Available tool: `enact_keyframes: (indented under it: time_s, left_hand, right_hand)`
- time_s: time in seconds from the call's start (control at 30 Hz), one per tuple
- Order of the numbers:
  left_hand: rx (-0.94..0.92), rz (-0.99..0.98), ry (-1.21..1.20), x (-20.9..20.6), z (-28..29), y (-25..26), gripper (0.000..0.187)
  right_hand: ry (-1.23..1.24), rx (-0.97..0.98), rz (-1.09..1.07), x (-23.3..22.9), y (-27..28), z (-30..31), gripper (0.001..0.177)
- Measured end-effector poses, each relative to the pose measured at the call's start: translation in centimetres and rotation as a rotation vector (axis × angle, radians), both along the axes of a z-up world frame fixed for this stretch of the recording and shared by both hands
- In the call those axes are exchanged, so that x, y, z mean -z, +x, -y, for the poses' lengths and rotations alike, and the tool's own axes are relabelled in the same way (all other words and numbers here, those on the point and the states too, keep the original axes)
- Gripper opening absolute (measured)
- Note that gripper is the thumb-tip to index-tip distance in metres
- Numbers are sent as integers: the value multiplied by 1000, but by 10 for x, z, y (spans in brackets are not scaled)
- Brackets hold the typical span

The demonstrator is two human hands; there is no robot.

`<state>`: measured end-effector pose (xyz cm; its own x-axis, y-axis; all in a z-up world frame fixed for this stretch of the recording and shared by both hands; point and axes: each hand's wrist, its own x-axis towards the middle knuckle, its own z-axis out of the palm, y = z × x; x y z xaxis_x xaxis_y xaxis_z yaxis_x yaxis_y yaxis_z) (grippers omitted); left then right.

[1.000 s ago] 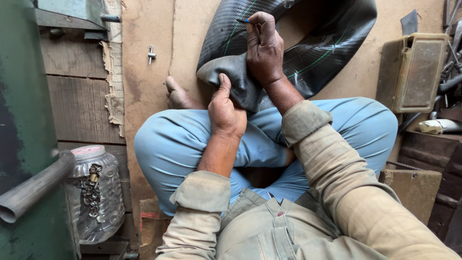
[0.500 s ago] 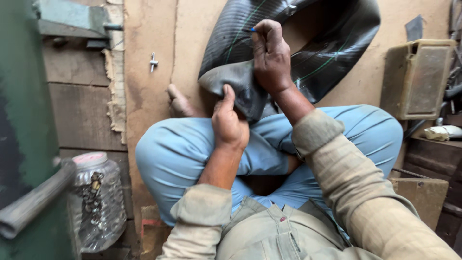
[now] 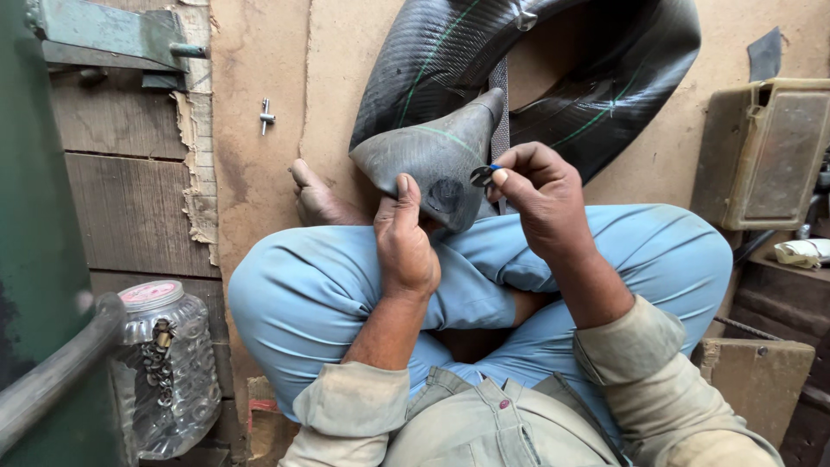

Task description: The person sits on the floor and repairs a punctured tire by applying glue to the inner surface, inserting a plug, and trimming the excess material with a knife.

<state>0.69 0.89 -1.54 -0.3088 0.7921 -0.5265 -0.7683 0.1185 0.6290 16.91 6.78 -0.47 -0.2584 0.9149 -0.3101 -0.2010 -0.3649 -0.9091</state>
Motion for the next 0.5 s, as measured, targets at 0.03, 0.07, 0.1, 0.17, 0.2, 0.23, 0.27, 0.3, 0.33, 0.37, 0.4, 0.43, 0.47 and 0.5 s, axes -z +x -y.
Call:
enact_keyframes:
  time_s: [0.03,0.07,0.1,0.17,0.2,0.23,0.27,0.3,0.33,0.37,0.4,0.43,0.47,0.5]
  left_hand:
    - [6,-6,0,-2,0,0,36]
    - [12,-12,0,-2,-1,0,36]
    - [19,-19,0,-3,-1,0,36]
    - [31,-28,28,-4,1,0,36]
    - [36,-33,46,-4,0,0,36]
    - [34,-35,48,-4,-1,1,36]
    - [33,-37,45,-4,0,1,35]
    - [32,-39,41,-5,0,2,35]
    - [31,-42,32,-5,0,2,35]
    - [30,-45,22,-4,1,2,35]
    - [30,-45,17,-4,0,3,35]
    - [27,-36,18,-4,0,3,35]
    - [25,-27,23,-3,0,3,35]
    - [23,-18,27,-3,0,3,35]
  right_hand:
    - [-42,-1,-33,4,1,1,8]
    - [-49,-11,-44,7,2,0,8]
    - [-56,-22,-55,10,3,-1,8]
    - [-81,-26,-87,12,5,-2,8]
    - [-96,-21,-107,11,6,-2,8]
    - [-112,-16,-128,11,7,-4,9]
    - [-109,-11,-126,12,9,-5,9]
    - [-106,-6,-124,12,11,-6,9]
    - [-106,0,-119,12,12,-7,9]
    - [-106,0,-122,12,13,-6,9]
    - [-101,1,-123,11,15,-8,10]
    - [-97,1,-123,10,16,-8,10]
    - [-100,-1,-120,9,17,-9,10]
    - [-104,-4,-117,7,17,-8,10]
